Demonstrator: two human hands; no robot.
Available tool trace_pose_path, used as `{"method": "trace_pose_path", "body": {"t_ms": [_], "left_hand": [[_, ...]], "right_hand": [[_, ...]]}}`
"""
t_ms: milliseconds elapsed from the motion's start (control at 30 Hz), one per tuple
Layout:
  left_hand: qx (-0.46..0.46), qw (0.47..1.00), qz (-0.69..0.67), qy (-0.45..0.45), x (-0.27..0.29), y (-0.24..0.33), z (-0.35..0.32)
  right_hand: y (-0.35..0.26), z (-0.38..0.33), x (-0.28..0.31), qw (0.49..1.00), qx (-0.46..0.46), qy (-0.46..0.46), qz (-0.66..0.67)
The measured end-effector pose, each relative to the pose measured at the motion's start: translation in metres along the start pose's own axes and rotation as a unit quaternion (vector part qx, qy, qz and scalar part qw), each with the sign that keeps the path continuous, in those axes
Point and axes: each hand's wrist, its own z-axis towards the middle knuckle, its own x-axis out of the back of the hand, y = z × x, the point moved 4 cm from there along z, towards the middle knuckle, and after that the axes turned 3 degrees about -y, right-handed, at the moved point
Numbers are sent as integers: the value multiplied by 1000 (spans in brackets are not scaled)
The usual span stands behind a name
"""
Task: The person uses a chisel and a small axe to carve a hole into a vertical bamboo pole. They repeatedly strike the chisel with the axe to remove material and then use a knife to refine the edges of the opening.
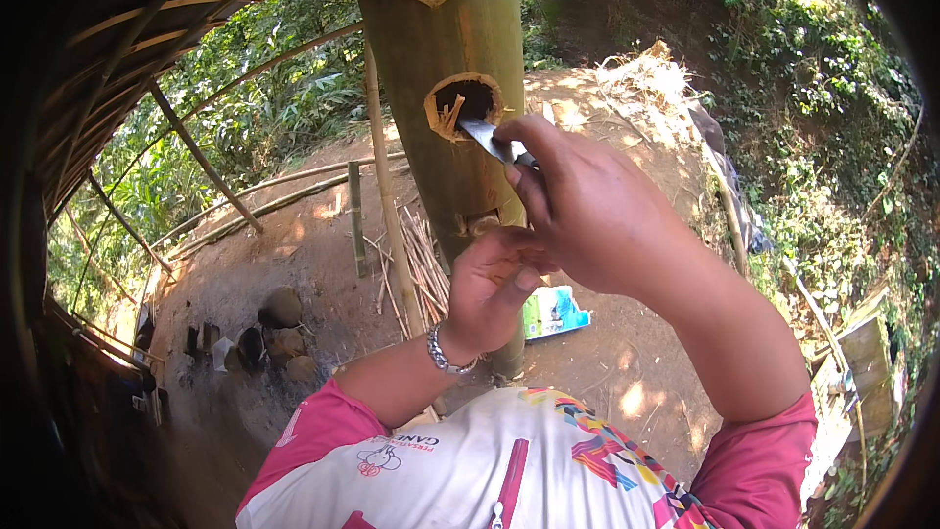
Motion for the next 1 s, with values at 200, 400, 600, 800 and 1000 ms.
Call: {"method": "trace_pose_path", "body": {"t_ms": [200,400,600,800,1000], "left_hand": [[-253,899,311,175,88,16,6],[-135,932,321,106,113,-16,33],[-120,928,333,115,114,-24,33],[-92,927,344,117,116,-21,28],[-110,925,339,134,116,-26,29]], "right_hand": [[-19,16,-10,992,-69,-35,-98],[-43,30,-18,965,-169,-100,-172],[-52,30,-15,919,-233,-151,-281],[-50,46,-13,870,-264,-177,-376],[-47,61,-23,838,-324,-217,-382]]}}
